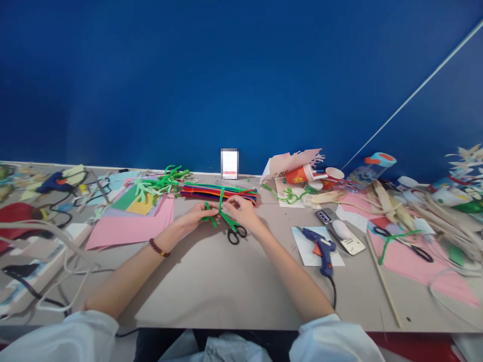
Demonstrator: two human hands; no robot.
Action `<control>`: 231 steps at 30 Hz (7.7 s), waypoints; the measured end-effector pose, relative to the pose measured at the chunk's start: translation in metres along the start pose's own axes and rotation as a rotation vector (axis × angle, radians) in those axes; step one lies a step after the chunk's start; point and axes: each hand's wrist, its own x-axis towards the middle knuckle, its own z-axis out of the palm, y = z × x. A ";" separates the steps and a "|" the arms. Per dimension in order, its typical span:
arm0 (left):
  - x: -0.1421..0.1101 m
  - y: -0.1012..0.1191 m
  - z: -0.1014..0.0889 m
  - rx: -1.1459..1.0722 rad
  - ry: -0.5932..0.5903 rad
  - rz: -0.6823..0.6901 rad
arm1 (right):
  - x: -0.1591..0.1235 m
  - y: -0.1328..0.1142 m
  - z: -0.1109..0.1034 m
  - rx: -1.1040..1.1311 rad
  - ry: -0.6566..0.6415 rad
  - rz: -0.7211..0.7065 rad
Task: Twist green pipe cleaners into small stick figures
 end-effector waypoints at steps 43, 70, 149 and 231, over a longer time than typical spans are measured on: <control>0.017 -0.034 -0.004 0.699 0.350 0.557 | 0.066 -0.019 0.008 0.061 -0.029 -0.196; 0.018 -0.019 -0.008 -0.230 0.315 0.201 | 0.025 -0.088 -0.041 0.166 0.377 -0.321; -0.006 0.020 0.016 0.435 0.578 0.706 | -0.004 -0.059 0.000 -0.199 0.099 -0.104; -0.041 0.071 0.009 1.311 0.351 1.196 | -0.001 -0.041 0.013 0.290 -0.022 -0.256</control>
